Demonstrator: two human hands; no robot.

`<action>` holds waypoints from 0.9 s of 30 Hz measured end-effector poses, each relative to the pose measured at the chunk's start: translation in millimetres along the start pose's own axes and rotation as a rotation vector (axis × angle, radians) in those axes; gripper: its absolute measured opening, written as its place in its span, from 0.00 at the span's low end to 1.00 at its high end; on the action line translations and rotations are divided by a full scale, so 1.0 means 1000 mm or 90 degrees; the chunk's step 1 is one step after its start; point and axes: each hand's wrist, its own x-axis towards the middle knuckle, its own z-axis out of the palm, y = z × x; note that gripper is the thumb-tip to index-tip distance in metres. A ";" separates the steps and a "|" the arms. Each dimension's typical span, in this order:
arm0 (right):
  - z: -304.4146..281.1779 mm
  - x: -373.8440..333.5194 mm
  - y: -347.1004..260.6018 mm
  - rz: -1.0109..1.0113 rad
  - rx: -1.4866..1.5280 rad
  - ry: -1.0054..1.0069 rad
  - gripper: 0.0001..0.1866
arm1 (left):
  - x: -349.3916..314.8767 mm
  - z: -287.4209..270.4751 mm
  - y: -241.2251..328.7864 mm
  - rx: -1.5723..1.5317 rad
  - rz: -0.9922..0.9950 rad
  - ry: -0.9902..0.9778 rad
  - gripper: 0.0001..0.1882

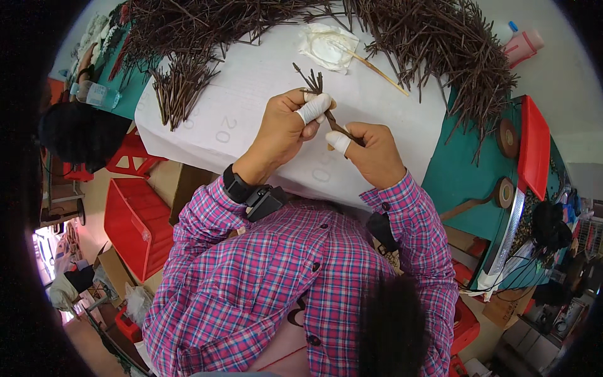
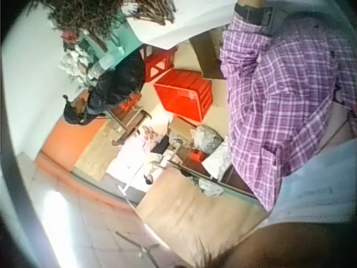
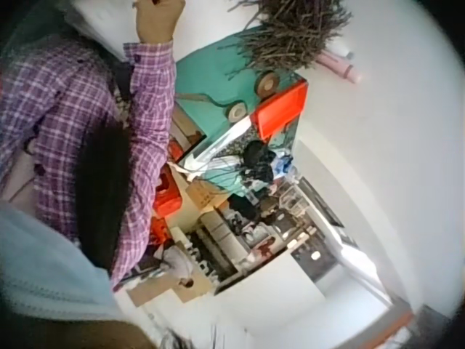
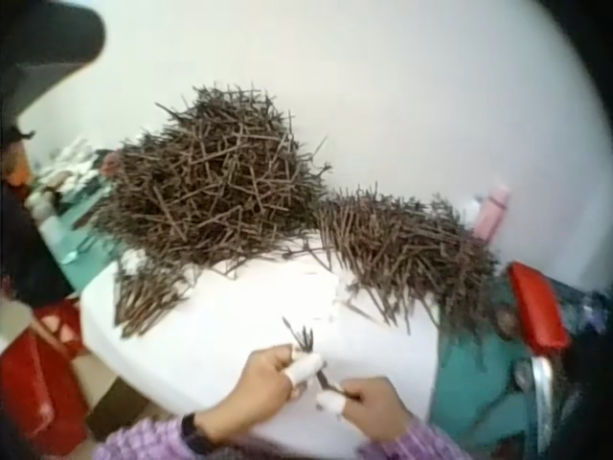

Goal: Assembling artificial decorative items using twigs, floral elements, glue, and tape.

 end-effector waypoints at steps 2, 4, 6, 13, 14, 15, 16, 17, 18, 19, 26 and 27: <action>0.001 0.000 0.000 -0.020 0.022 0.029 0.09 | 0.000 -0.004 0.001 0.006 -0.024 -0.012 0.07; 0.003 0.001 -0.001 -0.062 0.062 0.088 0.06 | 0.000 -0.004 0.004 0.013 -0.036 -0.014 0.07; 0.000 0.000 -0.007 -0.061 0.067 0.092 0.06 | 0.001 -0.003 0.006 0.027 -0.057 -0.020 0.07; 0.008 -0.005 -0.008 -0.121 -0.045 0.121 0.06 | 0.006 -0.008 0.002 0.052 -0.072 0.033 0.06; 0.014 -0.007 -0.008 -0.131 -0.073 0.131 0.07 | 0.007 -0.008 0.000 0.056 -0.064 0.039 0.06; 0.020 -0.007 -0.008 -0.142 -0.101 0.142 0.07 | 0.008 -0.007 -0.003 0.056 -0.064 0.038 0.06; 0.025 -0.007 -0.007 -0.152 -0.129 0.153 0.07 | 0.010 -0.003 -0.006 0.052 -0.044 0.043 0.06; 0.029 -0.006 -0.007 -0.151 -0.130 0.155 0.07 | 0.011 0.000 -0.008 0.049 -0.024 0.047 0.06; 0.033 -0.004 -0.006 -0.183 -0.161 0.174 0.07 | 0.012 0.001 -0.011 0.046 -0.005 0.051 0.06; 0.036 -0.002 -0.005 -0.215 -0.193 0.193 0.07 | 0.013 -0.001 -0.013 0.046 -0.005 0.049 0.06; 0.019 -0.001 -0.002 -0.131 -0.180 0.209 0.07 | 0.014 -0.013 -0.013 -0.002 -0.095 0.102 0.09; 0.016 0.002 0.001 -0.132 -0.186 0.218 0.07 | 0.014 -0.013 -0.014 -0.003 -0.094 0.103 0.09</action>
